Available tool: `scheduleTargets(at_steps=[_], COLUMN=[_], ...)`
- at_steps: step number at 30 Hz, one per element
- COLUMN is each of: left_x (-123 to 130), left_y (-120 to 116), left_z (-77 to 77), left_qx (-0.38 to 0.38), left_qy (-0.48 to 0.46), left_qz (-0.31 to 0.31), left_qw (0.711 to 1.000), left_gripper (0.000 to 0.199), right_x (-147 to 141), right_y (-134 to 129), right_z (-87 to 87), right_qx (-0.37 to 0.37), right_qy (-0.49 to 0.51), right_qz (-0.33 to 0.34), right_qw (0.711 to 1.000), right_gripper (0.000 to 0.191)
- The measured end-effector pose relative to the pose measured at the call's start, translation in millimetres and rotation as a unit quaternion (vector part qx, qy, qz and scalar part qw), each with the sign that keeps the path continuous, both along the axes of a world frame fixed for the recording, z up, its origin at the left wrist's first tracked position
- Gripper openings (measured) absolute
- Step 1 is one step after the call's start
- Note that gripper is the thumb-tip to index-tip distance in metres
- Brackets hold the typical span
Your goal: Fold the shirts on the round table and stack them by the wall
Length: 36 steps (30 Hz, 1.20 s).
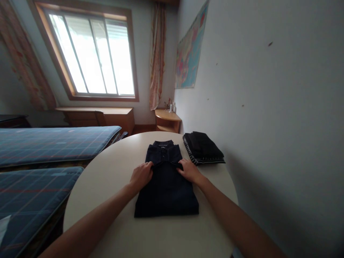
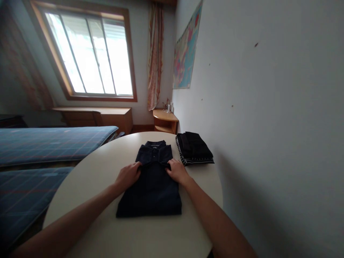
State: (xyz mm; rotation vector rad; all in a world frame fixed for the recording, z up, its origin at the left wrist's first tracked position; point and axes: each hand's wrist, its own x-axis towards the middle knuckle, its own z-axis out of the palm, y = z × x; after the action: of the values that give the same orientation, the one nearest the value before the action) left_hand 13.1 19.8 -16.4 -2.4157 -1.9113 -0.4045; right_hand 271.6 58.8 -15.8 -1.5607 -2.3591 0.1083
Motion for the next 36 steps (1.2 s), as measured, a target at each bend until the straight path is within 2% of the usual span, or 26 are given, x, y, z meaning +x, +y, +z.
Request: scheduleTargets(at_steps=[8,12,16,19,23,26,29,33,36], left_x=[-6.6,-9.2,-10.0,-10.0,-11.9,-12.8,-10.7,-6.0,-4.3], left_y=[-48.4,-59.3,-52.3,-37.7,-9.3,13.0,27.8,31.5,25.7], left_z=[8.2,15.4,30.3,45.5,57.3,48.9,28.2,3.1,-3.9], left_qx=[-0.03,-0.047,-0.072,-0.073,-0.032,-0.006,-0.012,-0.008,0.001], left_qy=[0.025,0.028,0.015,-0.009,-0.027,-0.032,-0.03,-0.024,-0.02], left_qz=[-0.023,-0.052,-0.059,-0.049,-0.024,-0.01,-0.003,-0.007,-0.011], left_qw=[0.999,0.997,0.996,0.996,0.999,0.999,0.999,1.0,1.0], left_gripper=[0.019,0.02,0.019,0.019,0.023,0.024,0.023,0.02,0.021], right_x=[11.2,7.8,6.8,9.2,7.9,2.4,-3.1,-6.2,-5.8], right_y=[-47.4,-62.2,-61.3,-53.2,-34.3,-17.2,-2.8,6.7,6.2], right_z=[23.4,27.6,32.0,44.4,59.9,56.2,37.8,6.9,-5.8], right_qx=[-0.1,-0.112,-0.11,-0.113,-0.048,0.013,0.025,0.006,0.023], right_qy=[-0.042,-0.052,-0.068,-0.07,-0.047,-0.015,0.006,-0.009,-0.019], right_qz=[0.073,0.078,0.073,0.073,0.022,-0.019,-0.038,-0.043,-0.034], right_qw=[0.991,0.989,0.989,0.988,0.997,1.0,0.999,0.999,0.999], right_gripper=[0.026,0.022,0.022,0.021,0.024,0.027,0.024,0.021,0.019])
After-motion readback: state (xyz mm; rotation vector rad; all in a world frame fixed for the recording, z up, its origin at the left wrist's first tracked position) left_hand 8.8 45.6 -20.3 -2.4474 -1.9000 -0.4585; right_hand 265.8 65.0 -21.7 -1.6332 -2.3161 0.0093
